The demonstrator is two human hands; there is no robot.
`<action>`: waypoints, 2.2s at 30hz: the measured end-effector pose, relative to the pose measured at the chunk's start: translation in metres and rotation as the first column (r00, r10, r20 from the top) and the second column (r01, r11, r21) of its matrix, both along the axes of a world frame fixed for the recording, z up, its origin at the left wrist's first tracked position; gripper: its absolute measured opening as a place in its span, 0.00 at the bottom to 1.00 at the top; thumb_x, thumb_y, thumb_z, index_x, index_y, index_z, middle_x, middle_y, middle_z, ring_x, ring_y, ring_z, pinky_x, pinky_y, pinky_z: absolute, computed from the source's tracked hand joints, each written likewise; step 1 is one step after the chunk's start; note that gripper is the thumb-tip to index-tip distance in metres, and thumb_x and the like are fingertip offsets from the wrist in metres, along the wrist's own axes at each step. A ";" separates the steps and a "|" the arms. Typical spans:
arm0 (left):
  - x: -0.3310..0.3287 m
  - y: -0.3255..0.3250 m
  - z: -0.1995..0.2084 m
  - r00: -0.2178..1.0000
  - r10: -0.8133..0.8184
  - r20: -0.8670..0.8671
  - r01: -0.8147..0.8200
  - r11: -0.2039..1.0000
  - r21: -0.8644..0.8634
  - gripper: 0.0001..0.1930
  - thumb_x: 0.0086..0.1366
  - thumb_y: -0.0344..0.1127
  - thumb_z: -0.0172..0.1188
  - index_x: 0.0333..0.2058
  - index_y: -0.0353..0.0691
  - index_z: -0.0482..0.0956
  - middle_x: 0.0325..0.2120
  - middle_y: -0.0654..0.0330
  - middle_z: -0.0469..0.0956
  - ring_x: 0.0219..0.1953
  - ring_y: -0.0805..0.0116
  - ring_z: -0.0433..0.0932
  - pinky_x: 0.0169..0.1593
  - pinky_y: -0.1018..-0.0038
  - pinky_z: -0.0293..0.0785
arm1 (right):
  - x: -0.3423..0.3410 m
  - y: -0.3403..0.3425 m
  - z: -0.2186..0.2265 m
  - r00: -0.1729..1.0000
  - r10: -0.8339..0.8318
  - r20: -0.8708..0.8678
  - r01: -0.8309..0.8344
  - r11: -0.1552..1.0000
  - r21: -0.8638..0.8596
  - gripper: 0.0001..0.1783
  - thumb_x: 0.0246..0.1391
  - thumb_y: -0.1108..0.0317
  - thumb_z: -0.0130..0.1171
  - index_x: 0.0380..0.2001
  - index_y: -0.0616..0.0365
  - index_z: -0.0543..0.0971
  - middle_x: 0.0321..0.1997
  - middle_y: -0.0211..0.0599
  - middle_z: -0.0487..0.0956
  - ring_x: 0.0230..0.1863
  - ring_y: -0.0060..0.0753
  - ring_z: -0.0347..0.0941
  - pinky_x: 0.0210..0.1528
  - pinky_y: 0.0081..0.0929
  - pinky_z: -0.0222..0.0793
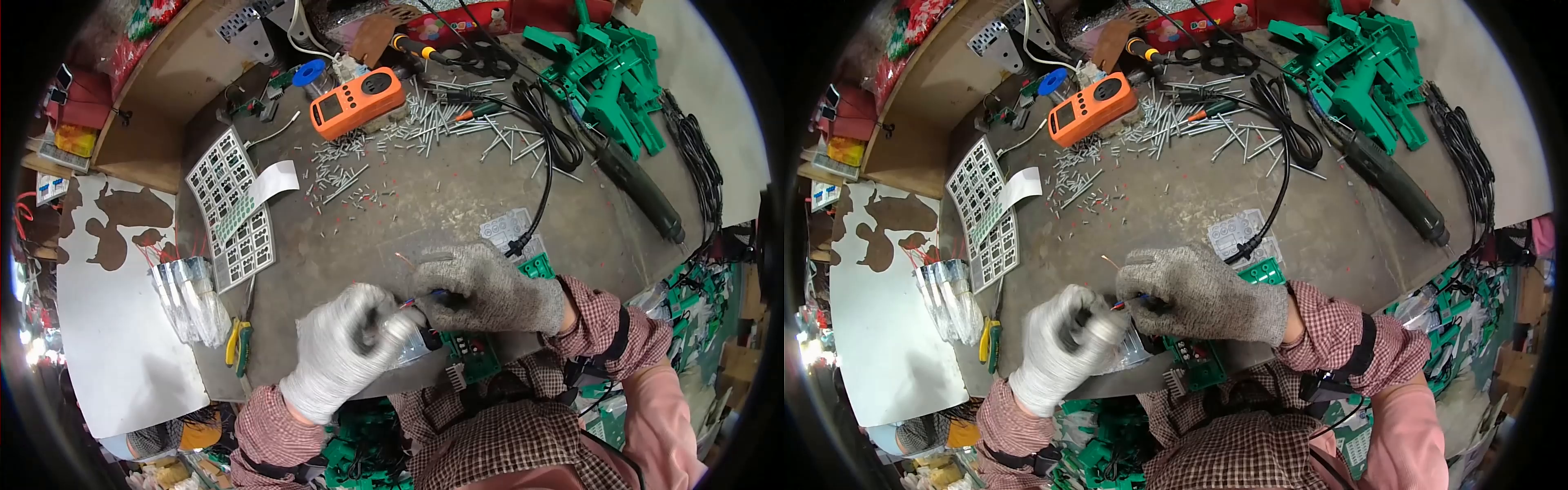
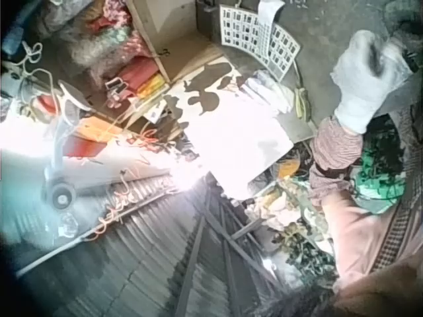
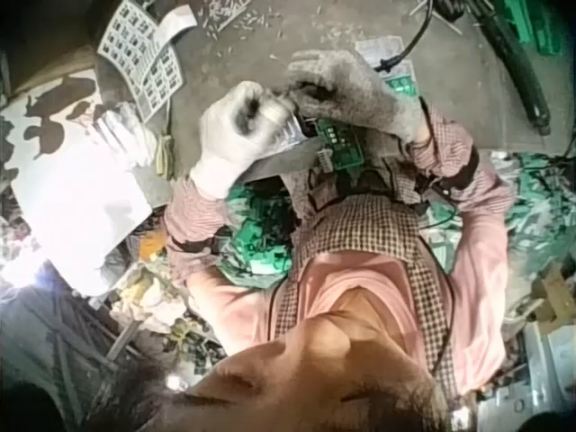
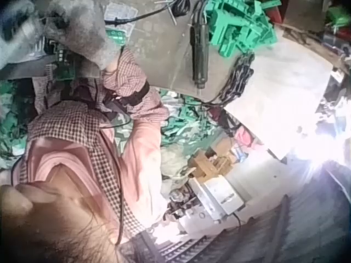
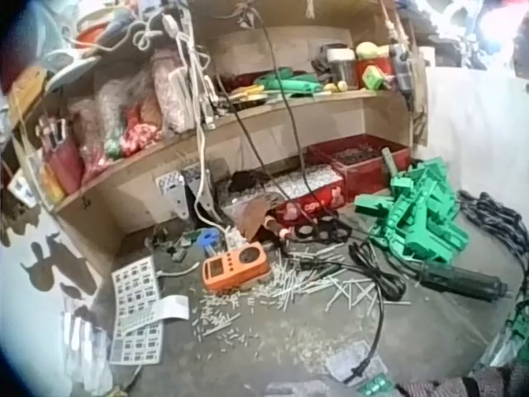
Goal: Assembling the internal components and external housing of a handheld plastic tool.
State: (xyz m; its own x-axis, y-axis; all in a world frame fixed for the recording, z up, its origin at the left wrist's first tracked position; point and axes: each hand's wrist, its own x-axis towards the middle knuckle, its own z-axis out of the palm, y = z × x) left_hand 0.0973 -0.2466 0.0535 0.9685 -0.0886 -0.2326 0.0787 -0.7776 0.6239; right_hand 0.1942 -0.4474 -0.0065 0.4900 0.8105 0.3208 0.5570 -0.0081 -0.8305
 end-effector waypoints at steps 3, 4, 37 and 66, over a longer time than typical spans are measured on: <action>-0.010 0.000 -0.011 0.945 -0.179 0.275 0.126 0.972 0.200 0.18 0.77 0.48 0.51 0.35 0.40 0.78 0.25 0.65 0.78 0.23 0.78 0.75 0.27 0.78 0.69 | -0.002 0.002 -0.002 1.000 0.004 -0.015 -0.003 0.999 0.038 0.08 0.50 0.68 0.65 0.33 0.54 0.77 0.32 0.38 0.77 0.32 0.49 0.79 0.32 0.41 0.73; -0.016 0.001 -0.020 0.998 0.044 0.039 -0.034 0.973 -0.229 0.18 0.78 0.48 0.51 0.36 0.40 0.78 0.26 0.66 0.78 0.24 0.79 0.74 0.27 0.79 0.68 | -0.001 0.001 -0.003 1.000 0.001 -0.011 0.000 0.999 0.037 0.08 0.50 0.68 0.65 0.33 0.54 0.77 0.32 0.38 0.77 0.32 0.49 0.79 0.32 0.41 0.73; 0.015 0.027 0.000 0.698 -0.592 0.402 0.199 0.700 0.686 0.14 0.62 0.42 0.64 0.43 0.42 0.79 0.40 0.60 0.79 0.40 0.57 0.79 0.47 0.58 0.72 | 0.001 -0.001 -0.010 0.981 0.188 0.042 -0.185 0.981 -0.053 0.07 0.54 0.64 0.64 0.36 0.48 0.79 0.33 0.35 0.77 0.32 0.47 0.79 0.33 0.41 0.74; -0.043 -0.030 -0.064 0.986 -0.057 0.155 0.137 0.805 -0.577 0.18 0.57 0.26 0.70 0.47 0.38 0.82 0.39 0.52 0.84 0.34 0.60 0.86 0.33 0.72 0.81 | 0.001 -0.025 0.017 0.924 -0.250 0.290 0.250 0.968 0.038 0.15 0.54 0.72 0.63 0.46 0.58 0.81 0.44 0.46 0.77 0.45 0.51 0.76 0.47 0.40 0.74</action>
State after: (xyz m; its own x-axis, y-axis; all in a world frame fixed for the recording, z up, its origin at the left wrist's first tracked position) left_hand 0.0542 -0.2768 -0.0105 0.9645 -0.2638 0.0151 -0.0867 -0.2621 0.9611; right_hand 0.1949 -0.4726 0.0103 0.5620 0.6736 0.4800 0.7538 -0.1781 -0.6326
